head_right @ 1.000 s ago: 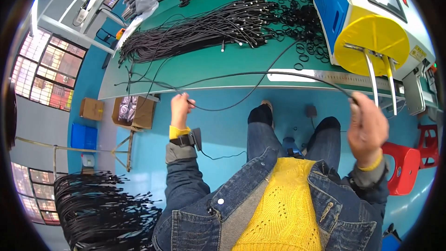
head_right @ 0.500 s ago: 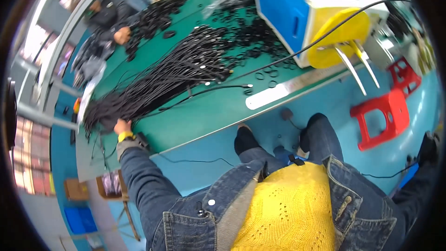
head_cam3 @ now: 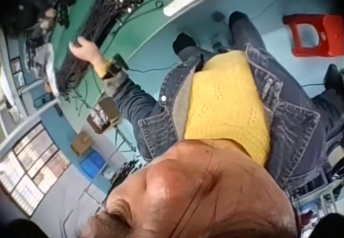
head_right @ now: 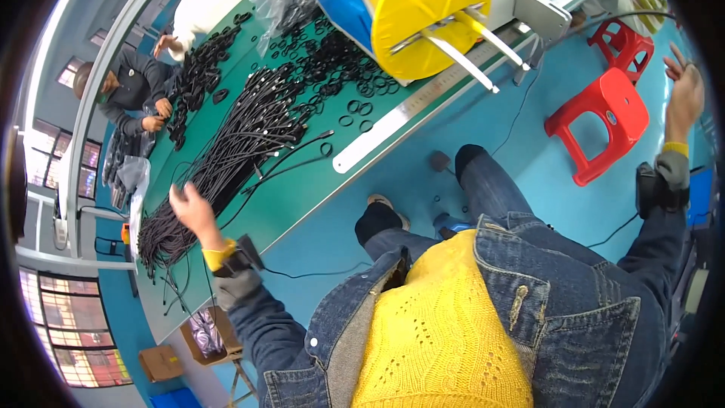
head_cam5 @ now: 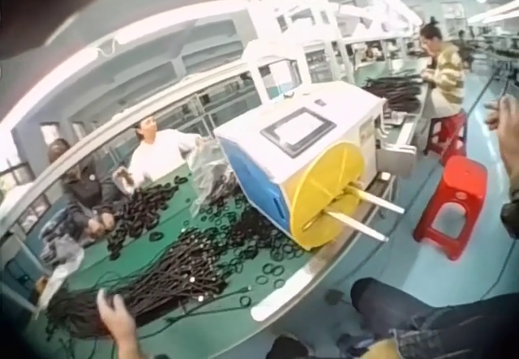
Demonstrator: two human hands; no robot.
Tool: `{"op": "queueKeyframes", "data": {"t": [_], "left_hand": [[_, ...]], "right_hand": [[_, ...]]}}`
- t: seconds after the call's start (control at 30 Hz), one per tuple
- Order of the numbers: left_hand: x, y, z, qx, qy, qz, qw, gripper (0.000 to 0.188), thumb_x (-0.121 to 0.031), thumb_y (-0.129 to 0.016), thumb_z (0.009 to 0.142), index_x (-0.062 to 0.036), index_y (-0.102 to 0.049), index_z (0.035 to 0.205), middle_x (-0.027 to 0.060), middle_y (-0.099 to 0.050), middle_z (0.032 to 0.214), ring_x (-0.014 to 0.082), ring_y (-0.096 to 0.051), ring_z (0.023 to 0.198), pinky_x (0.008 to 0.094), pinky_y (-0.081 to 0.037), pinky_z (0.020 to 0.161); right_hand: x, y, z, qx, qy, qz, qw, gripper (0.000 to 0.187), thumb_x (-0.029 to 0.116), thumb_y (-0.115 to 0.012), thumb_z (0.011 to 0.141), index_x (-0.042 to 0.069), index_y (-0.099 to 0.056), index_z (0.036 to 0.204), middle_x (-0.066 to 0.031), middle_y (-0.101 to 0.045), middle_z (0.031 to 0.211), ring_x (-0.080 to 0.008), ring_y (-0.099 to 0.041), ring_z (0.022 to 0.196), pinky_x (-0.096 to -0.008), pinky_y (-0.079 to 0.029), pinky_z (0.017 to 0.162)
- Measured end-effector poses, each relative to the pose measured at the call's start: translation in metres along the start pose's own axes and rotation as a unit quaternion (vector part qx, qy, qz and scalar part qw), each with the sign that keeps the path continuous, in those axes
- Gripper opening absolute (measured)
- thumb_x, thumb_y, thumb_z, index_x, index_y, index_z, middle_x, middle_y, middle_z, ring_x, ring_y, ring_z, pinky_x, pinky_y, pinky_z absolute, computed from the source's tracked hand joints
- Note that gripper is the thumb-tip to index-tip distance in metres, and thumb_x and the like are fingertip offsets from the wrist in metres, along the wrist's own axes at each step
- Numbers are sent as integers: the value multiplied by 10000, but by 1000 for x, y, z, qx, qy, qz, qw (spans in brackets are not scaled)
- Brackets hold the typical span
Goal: The person picks up a cable, winds it around the spindles of a machine, and removes the coiled cable. They then secure the coil with a rubber band and place it on the table, repeating the process.
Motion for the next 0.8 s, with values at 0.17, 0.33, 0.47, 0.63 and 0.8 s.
{"op": "queueKeyframes", "data": {"t": [0.17, 0.33, 0.47, 0.63, 0.8], "left_hand": [[-272, -50, -124, 292, -213, -301, 883, 405, -59, -506, 849, 47, -445, 1235, 172, -501, 1215, 239, -491, 1107, 327, -383, 932], [-382, -62, -219, 606, -18, -518, 603, 626, -350, -471, 903, 12, -248, 1363, 151, -479, 1215, 212, -478, 1091, 343, -378, 893], [-395, -69, -252, 698, 195, -589, 357, 477, -225, -455, 926, 19, -316, 1312, 91, -544, 864, 131, -501, 724, 258, -410, 644], [-371, -83, -237, 545, 131, -407, 721, 265, -71, -438, 920, 25, -516, 1154, -15, -468, 602, 38, -379, 515, 192, -296, 458], [-353, -124, -195, 338, -51, -243, 907, 207, -71, -558, 861, 44, -620, 1021, 14, -566, 677, 56, -484, 591, 195, -399, 541]], "right_hand": [[36, -22, -38, 34, 124, 224, 966, 250, 104, -320, 945, 3, -509, 1075, -140, -595, 1088, -147, -568, 891, -273, -466, 760], [123, -30, -76, 41, 508, 96, 855, 263, -58, -534, 729, 1, -506, 984, -138, -546, 891, -284, -561, 807, -346, -478, 668], [127, -58, -96, 130, 504, 200, 830, 273, 2, -625, 652, 29, -534, 907, -112, -527, 827, -281, -549, 701, -355, -474, 591], [113, -106, -120, 163, 421, 214, 866, 228, 56, -651, 674, 27, -539, 871, -98, -523, 792, -262, -553, 694, -337, -470, 570], [125, -170, -137, 150, 351, 252, 889, 167, 58, -637, 719, 29, -544, 855, -105, -536, 787, -258, -572, 690, -329, -482, 565]]}}
Point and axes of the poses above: each hand's wrist, its own z-axis towards the middle knuckle, its own y-axis out of the back of the hand, x = y × z, the point moved 3 cm from there along z, towards the middle knuckle
